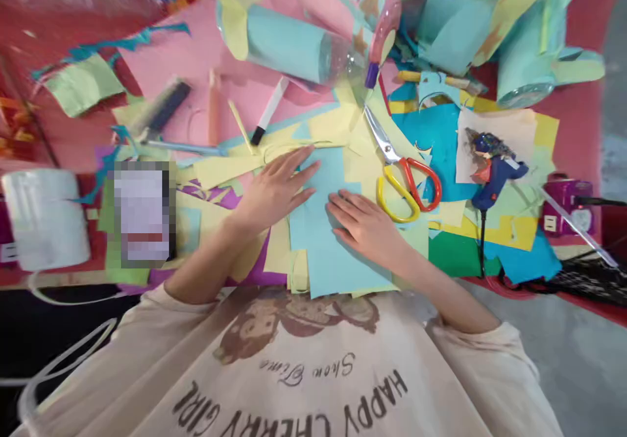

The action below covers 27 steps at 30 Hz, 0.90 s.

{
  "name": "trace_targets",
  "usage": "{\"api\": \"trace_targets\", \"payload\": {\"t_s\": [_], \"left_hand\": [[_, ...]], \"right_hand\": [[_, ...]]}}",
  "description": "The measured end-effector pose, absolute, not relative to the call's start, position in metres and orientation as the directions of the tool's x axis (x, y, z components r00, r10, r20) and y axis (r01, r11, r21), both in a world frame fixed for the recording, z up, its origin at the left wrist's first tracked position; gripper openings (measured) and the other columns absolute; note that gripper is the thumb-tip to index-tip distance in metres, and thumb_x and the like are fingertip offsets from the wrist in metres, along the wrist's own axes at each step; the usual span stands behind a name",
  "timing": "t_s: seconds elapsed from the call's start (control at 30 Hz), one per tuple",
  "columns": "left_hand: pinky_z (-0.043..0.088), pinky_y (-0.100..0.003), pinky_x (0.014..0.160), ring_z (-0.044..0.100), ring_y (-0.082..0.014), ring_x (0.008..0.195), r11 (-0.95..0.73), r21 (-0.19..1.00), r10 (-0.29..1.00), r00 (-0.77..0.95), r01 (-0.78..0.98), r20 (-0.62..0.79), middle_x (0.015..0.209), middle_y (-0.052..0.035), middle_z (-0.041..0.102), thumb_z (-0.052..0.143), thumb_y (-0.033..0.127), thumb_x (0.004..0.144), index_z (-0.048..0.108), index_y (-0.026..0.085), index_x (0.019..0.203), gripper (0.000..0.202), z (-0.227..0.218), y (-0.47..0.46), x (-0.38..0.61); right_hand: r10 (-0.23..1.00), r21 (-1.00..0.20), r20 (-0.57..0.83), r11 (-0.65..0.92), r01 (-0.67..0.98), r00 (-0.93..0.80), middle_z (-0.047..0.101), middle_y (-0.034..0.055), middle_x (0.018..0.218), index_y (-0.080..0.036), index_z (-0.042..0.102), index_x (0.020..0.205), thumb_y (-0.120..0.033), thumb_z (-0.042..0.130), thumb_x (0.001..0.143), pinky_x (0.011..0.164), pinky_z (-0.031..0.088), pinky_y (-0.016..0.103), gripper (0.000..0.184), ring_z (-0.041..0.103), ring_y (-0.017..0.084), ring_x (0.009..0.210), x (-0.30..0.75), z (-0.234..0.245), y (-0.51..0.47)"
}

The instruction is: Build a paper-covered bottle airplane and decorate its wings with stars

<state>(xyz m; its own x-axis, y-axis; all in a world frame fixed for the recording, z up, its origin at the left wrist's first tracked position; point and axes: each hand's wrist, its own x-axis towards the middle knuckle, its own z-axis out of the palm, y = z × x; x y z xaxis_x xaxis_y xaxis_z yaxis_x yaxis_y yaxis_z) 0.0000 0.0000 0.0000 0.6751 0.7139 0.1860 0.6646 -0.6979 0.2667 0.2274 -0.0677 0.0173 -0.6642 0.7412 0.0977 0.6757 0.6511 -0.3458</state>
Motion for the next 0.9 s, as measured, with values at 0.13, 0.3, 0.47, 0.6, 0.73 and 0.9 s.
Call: {"api": "trace_targets", "payload": {"t_s": [0.13,0.3,0.47,0.6,0.73,0.9], "left_hand": [[0.052,-0.046,0.096,0.060,-0.0277,0.115,-0.655,0.350,0.752,0.622,0.670,0.217,0.128,-0.0164,0.060,0.045,0.022,0.097,0.058,0.013,0.126,0.033,0.002,-0.004,-0.002],[0.055,-0.040,0.089,0.064,-0.0228,0.103,-0.685,0.375,0.726,0.628,0.624,0.281,0.116,-0.0118,0.066,0.044,0.022,0.098,0.062,0.016,0.111,0.023,0.008,-0.017,0.000],[0.056,-0.037,0.090,0.064,-0.0234,0.111,-0.796,0.312,0.604,0.723,0.519,0.337,0.121,-0.0126,0.068,0.047,0.017,0.096,0.062,0.012,0.112,0.022,0.010,-0.033,0.007],[0.049,-0.042,0.106,0.053,-0.0251,0.130,-0.848,0.339,0.495,0.837,0.406,0.235,0.139,-0.0129,0.057,0.047,0.034,0.098,0.056,0.013,0.129,0.038,0.004,-0.040,0.011],[0.045,-0.043,0.110,0.050,-0.0253,0.134,-0.846,0.338,0.487,0.855,0.411,0.178,0.145,-0.0133,0.052,0.045,0.039,0.099,0.052,0.013,0.136,0.046,-0.002,-0.040,0.013],[0.047,-0.043,0.107,0.052,-0.0262,0.131,-0.852,0.306,0.495,0.845,0.426,0.203,0.144,-0.0130,0.052,0.047,0.040,0.098,0.053,0.014,0.135,0.046,-0.007,-0.038,0.014]], "right_hand": [[0.747,-0.413,0.052,0.620,0.667,-0.663,0.054,0.0168,0.143,-0.005,0.055,0.135,-0.025,0.050,0.096,0.110,0.047,0.051,0.044,0.048,0.030,0.137,0.217,0.014,-0.061],[0.807,-0.529,0.168,0.558,0.639,-0.566,0.061,0.0104,0.137,-0.017,0.064,0.122,-0.020,0.043,0.098,0.105,0.053,0.043,0.032,0.055,0.023,0.131,0.225,0.022,-0.056],[0.948,-0.596,0.291,0.284,0.751,-0.128,0.078,0.0060,0.099,-0.021,0.072,0.092,-0.025,0.058,0.092,0.077,0.060,0.032,0.015,0.074,0.019,0.088,0.285,0.037,-0.059],[0.813,-0.531,0.460,-0.069,0.844,0.356,0.073,0.0106,0.071,-0.017,0.064,0.063,-0.028,0.042,0.094,0.070,0.053,0.036,0.040,0.069,0.021,0.067,0.355,0.041,-0.061],[0.709,-0.479,0.171,-0.546,0.687,0.684,0.060,0.0033,0.059,-0.018,0.062,0.066,-0.013,0.068,0.073,0.068,0.047,0.038,0.010,0.058,0.019,0.058,0.396,0.048,-0.060],[0.673,-0.575,-0.034,-0.618,0.536,0.739,0.053,-0.0032,0.057,-0.018,0.061,0.064,-0.008,0.075,0.062,0.066,0.042,0.035,0.017,0.048,0.013,0.055,0.395,0.043,-0.051]]}}
